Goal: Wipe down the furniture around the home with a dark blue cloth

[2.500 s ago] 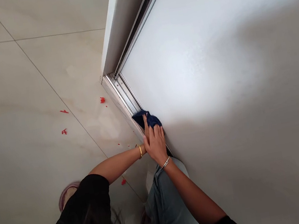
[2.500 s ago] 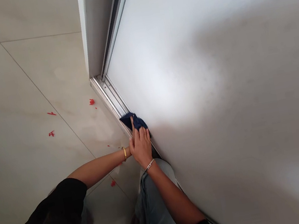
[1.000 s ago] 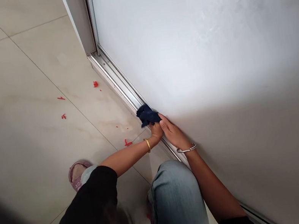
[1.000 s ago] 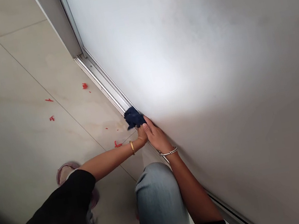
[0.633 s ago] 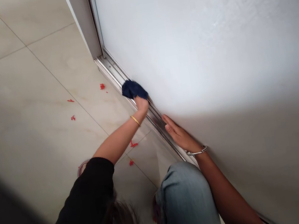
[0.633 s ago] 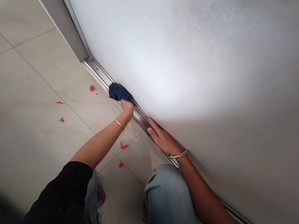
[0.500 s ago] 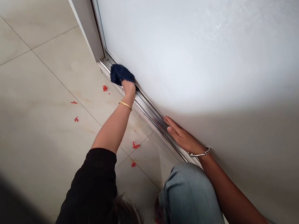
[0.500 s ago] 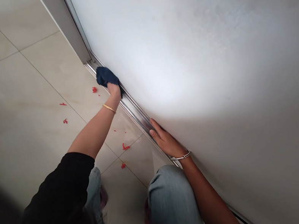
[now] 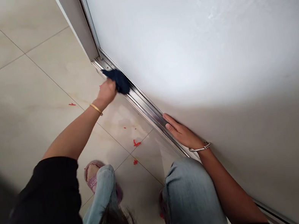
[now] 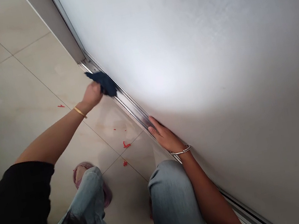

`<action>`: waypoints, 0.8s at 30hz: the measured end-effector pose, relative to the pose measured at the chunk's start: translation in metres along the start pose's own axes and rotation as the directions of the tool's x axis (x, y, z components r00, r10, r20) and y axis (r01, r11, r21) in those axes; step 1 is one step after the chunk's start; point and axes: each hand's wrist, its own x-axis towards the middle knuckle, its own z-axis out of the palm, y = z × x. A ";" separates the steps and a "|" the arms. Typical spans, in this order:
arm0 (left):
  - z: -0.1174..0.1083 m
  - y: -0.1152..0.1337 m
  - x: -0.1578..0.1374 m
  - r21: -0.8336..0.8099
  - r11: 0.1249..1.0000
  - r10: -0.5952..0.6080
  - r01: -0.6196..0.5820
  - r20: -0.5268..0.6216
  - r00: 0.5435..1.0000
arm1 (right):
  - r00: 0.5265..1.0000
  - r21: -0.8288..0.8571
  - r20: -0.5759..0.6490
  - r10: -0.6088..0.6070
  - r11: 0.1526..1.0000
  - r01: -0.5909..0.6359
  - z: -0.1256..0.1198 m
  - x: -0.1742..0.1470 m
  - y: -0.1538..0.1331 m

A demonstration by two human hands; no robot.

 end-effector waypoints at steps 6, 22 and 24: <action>-0.008 -0.005 -0.075 -0.183 0.964 -0.247 0.194 -0.331 0.911 | 1.000 0.002 -0.014 0.001 1.000 -0.001 0.003 0.002 0.005; 0.064 0.007 0.026 -0.462 0.885 -0.284 0.050 -0.454 0.844 | 0.999 0.093 -0.016 0.043 0.995 -0.041 0.004 0.001 -0.002; 0.080 0.027 -0.010 -0.438 0.899 -0.215 0.011 -0.421 0.881 | 0.999 0.104 -0.020 0.041 0.994 -0.039 0.003 0.000 -0.002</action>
